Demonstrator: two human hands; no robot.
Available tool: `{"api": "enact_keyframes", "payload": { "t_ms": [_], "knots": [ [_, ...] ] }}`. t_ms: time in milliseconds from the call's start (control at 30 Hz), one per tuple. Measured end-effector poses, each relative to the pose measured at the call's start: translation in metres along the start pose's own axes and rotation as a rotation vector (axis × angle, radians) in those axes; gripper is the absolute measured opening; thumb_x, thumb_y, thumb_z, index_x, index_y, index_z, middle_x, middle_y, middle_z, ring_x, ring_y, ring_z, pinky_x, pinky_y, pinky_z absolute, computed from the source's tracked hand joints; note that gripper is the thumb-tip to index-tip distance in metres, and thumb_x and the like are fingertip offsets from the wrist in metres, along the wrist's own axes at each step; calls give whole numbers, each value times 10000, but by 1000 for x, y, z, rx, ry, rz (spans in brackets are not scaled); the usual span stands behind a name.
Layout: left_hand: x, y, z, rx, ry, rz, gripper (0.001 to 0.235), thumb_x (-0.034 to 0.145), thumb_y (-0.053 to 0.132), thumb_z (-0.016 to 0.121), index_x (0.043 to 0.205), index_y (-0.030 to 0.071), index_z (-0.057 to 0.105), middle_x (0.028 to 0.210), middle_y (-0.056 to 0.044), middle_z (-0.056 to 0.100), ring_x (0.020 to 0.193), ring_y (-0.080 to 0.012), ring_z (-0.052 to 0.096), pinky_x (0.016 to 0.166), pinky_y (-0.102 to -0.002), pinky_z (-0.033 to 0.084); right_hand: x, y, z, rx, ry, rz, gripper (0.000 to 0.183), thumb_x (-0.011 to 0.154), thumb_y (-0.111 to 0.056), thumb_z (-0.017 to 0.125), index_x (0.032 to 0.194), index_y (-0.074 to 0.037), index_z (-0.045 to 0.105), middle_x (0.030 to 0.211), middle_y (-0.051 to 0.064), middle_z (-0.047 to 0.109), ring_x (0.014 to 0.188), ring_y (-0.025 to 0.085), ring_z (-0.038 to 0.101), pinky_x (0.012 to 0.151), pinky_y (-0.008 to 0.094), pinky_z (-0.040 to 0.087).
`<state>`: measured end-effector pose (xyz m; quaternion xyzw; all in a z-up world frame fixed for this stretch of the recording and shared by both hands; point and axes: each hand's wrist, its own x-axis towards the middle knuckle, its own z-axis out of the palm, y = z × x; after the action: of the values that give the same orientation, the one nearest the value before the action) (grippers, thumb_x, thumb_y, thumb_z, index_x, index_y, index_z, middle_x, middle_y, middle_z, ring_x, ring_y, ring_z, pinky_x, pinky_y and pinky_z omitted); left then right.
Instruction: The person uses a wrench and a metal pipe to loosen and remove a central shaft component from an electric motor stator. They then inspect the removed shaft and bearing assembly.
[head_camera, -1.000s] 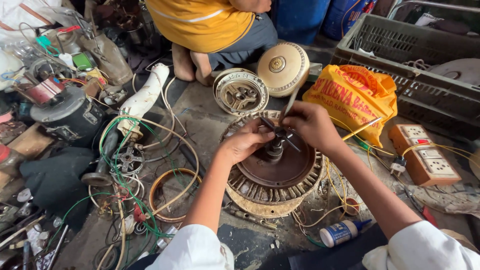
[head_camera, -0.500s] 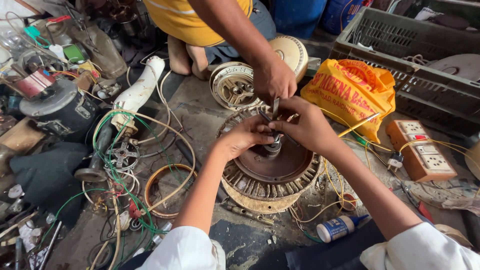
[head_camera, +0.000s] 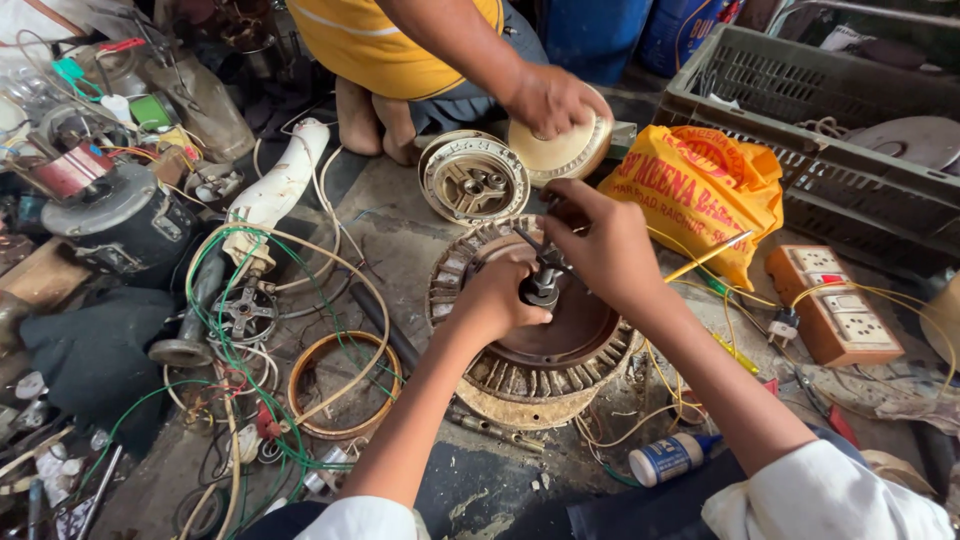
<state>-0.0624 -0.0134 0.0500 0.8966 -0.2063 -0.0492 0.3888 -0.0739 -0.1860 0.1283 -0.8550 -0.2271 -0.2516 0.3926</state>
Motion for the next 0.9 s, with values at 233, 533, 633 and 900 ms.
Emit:
{"api": "enact_keyframes", "payload": {
  "t_ms": [233,533,633,900],
  "knots": [
    [-2,0,2,-57,37,-27,466,664,220,854,1054,7,714,994,-172,751,941,-316,734,850,-381,545,-3,0,3,-29,19,45,352,910,-126,755,1233,-13,674,911,172,774,781,256,779,716,348,588],
    [12,-38,-6,-792,20,-117,602,759,376,876,1246,73,690,1156,-36,746,1026,-170,687,912,-331,529,-18,-2,8,-38,23,-28,392,892,-115,752,1260,-23,657,922,198,758,819,309,776,704,378,595],
    [19,-42,4,-1060,100,-151,478,821,311,834,1206,71,686,1100,-41,743,943,-154,696,857,-317,574,-19,-6,8,-132,10,-110,401,900,-118,759,1278,-32,658,895,214,743,836,369,745,698,414,584],
    [28,-44,22,-1197,207,-204,233,919,188,752,1066,49,637,951,-68,725,820,-145,706,799,-312,605,-20,-7,3,-114,-26,-211,401,906,-81,747,1290,-43,640,928,207,741,857,368,749,720,410,585]
  ]
}}
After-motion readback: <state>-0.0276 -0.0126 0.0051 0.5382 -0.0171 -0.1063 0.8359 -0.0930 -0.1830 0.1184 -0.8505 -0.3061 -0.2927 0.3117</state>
